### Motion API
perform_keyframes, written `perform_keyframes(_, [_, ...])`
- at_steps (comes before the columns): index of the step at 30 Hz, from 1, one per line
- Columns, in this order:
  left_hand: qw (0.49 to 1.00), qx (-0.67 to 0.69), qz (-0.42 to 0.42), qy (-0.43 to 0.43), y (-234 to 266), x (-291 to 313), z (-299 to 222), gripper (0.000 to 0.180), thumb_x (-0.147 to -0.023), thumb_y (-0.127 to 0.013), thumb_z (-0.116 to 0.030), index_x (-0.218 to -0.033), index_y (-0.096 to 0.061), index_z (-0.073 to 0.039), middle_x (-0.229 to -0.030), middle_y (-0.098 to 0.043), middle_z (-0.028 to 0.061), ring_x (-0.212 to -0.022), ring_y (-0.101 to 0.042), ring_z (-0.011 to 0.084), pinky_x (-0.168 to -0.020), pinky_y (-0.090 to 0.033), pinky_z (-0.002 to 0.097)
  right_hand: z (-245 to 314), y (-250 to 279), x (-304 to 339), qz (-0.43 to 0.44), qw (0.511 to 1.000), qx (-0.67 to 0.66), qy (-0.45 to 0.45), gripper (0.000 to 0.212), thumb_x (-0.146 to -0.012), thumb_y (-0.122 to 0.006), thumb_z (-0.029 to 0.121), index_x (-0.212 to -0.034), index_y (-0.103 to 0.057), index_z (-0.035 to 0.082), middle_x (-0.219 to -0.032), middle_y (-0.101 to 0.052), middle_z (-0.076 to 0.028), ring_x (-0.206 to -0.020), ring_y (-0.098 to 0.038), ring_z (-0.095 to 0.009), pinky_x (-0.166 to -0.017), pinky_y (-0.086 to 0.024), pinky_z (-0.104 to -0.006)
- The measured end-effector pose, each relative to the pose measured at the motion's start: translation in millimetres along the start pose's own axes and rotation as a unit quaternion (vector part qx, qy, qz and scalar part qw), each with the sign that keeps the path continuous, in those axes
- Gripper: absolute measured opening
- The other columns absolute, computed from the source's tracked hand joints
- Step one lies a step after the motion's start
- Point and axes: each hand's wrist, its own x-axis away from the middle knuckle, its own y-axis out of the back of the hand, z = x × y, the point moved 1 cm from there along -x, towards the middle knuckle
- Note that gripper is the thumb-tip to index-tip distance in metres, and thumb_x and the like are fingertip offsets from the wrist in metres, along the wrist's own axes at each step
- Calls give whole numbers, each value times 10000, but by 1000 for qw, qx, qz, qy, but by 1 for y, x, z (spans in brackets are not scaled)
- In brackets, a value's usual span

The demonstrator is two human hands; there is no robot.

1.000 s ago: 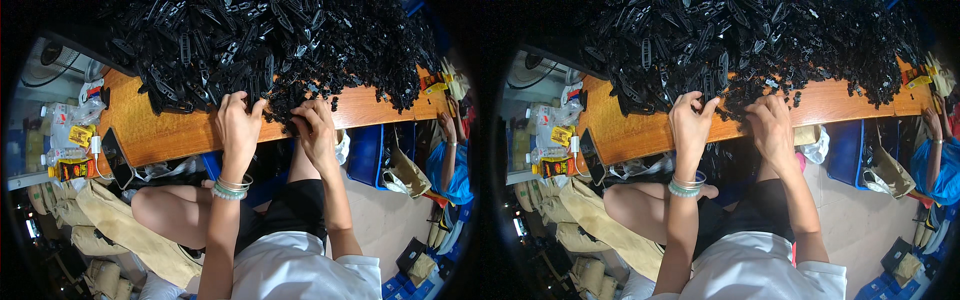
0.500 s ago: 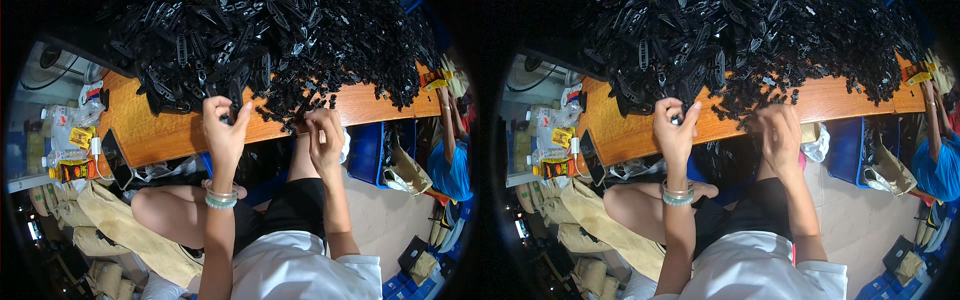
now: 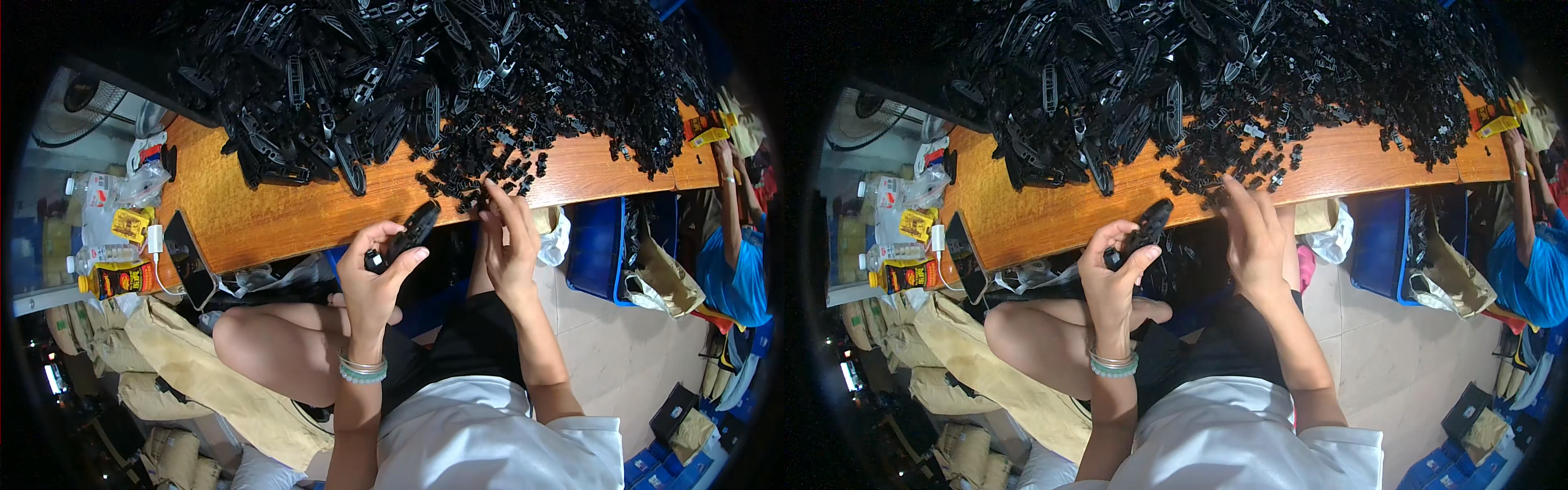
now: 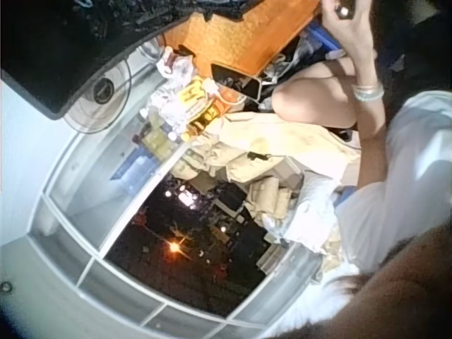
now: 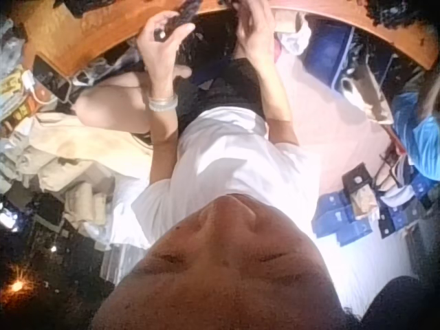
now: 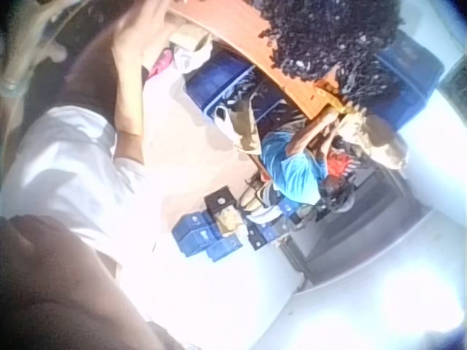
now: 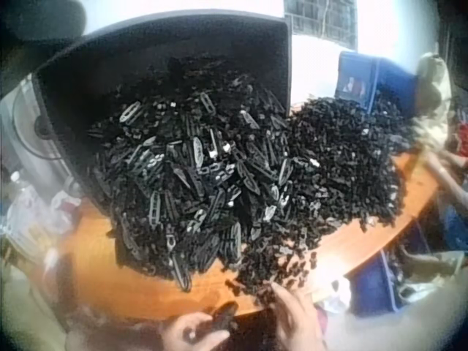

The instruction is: The person repeatedly picks up plastic parts from piles on the table and fits them together by hand.

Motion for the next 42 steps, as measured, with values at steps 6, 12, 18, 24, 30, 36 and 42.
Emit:
perform_keyframes(6, [983,-127,34,-128,2,6,-13,266,-645,-737,-39,-879,-618,9,-777,-556,31,-700,-464,117,-682,-379,229,2,3,9,35,870,-446,-207,249,-864,-503,-71,-1110,-535,-56,-865,-600,-116,-708,-628,-173,-636,-524,-265])
perform_keyframes(12, [982,-133,24,-131,2,11,-19,244,-647,-746,-35,-858,-629,4,-797,-592,48,-704,-501,125,-671,-400,239,6,8,15,52,827,-522,-202,201,-843,-565,-33,-1037,-563,-85,-879,-629,-181,-685,-652,-224,-627,-549,-308])
perform_keyframes(18, [982,-133,24,-132,-1,16,-17,253,-653,-747,14,-881,-637,11,-755,-599,49,-672,-531,99,-618,-420,218,22,17,18,68,847,-471,-236,194,-837,-580,-46,-1027,-611,-63,-880,-641,-118,-785,-638,-170,-691,-513,-241])
perform_keyframes(24, [998,25,53,-37,-9,28,-6,293,-792,-645,-9,-1074,-584,44,-712,-600,69,-483,-524,80,-416,-368,176,47,8,17,33,868,-423,-256,191,-835,-597,-28,-1023,-620,-58,-916,-632,-112,-806,-622,-146,-722,-490,-219])
perform_keyframes(30, [980,120,141,69,1,20,-15,456,-753,-632,58,-1177,-465,54,-677,-608,91,-469,-558,111,-381,-349,178,47,14,16,89,887,-384,-239,158,-798,-627,-36,-954,-656,-42,-883,-631,-109,-783,-592,-138,-684,-458,-221])
perform_keyframes(36, [988,55,129,60,5,22,-10,234,-759,-681,21,-973,-588,33,-706,-630,55,-534,-589,77,-458,-411,168,45,9,19,84,926,-324,-175,155,-754,-654,-37,-904,-680,-9,-837,-623,-102,-790,-575,-172,-698,-446,-261])
perform_keyframes(42, [993,57,93,51,7,21,-6,202,-755,-671,32,-947,-609,18,-727,-627,38,-576,-580,59,-486,-409,162,43,13,13,113,984,-139,21,203,-728,-680,-15,-930,-679,-5,-889,-619,-105,-835,-575,-187,-732,-446,-266])
